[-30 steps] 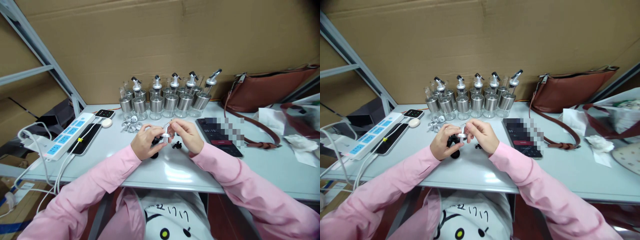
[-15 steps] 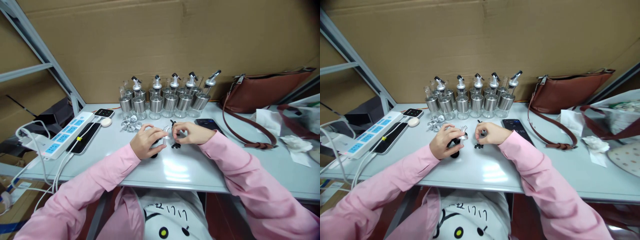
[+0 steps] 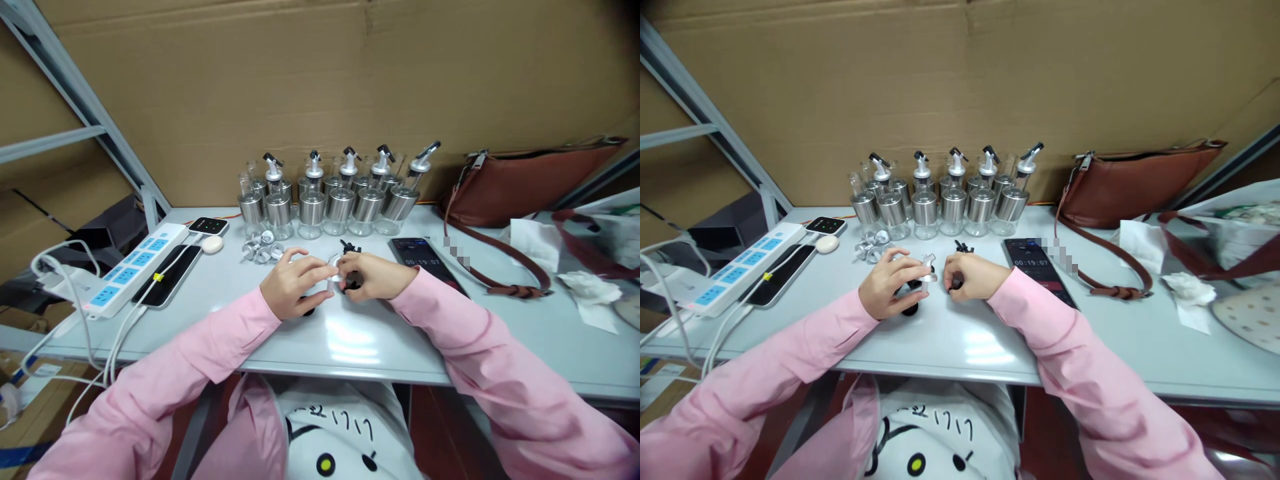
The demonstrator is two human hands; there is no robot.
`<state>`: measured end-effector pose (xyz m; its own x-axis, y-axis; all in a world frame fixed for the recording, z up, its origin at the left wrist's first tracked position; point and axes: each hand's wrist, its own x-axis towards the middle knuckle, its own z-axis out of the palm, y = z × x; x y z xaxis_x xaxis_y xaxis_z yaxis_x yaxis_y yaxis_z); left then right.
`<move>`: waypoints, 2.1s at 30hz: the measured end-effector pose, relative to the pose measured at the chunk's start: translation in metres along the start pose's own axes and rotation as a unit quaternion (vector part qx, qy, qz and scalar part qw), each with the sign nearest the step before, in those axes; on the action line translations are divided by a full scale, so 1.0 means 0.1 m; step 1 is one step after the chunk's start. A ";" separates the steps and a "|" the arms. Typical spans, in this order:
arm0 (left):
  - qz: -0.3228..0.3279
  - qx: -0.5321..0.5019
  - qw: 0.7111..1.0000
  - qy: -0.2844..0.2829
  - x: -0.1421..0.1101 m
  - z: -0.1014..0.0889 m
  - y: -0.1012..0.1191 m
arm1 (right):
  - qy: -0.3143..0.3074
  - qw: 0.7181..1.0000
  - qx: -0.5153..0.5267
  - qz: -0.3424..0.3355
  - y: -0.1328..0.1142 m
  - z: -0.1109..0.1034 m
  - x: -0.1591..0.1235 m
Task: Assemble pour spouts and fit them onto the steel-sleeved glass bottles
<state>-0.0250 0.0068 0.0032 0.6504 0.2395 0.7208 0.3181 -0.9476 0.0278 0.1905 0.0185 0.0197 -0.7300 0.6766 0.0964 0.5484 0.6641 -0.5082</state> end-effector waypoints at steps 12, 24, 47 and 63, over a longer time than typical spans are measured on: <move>0.023 0.005 1.000 0.020 0.03 -0.01 0.03 | 0.143 0.962 0.229 0.032 -0.02 -0.05 0.01; 0.010 0.007 1.000 0.004 0.01 0.00 0.00 | 0.170 0.915 0.364 0.045 -0.08 -0.09 0.00; 0.008 0.009 1.000 0.000 0.03 -0.02 0.02 | 0.202 0.867 0.453 0.049 -0.05 -0.02 0.04; 0.005 -0.002 1.000 -0.014 0.01 0.00 0.02 | 0.195 0.852 0.482 0.056 -0.04 -0.02 0.03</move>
<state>-0.0240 0.0049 0.0037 0.6730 0.2364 0.7009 0.3096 -0.9506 0.0233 0.1866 0.0188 0.0239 -0.4014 0.8974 0.1831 -0.1219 0.1458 -0.9818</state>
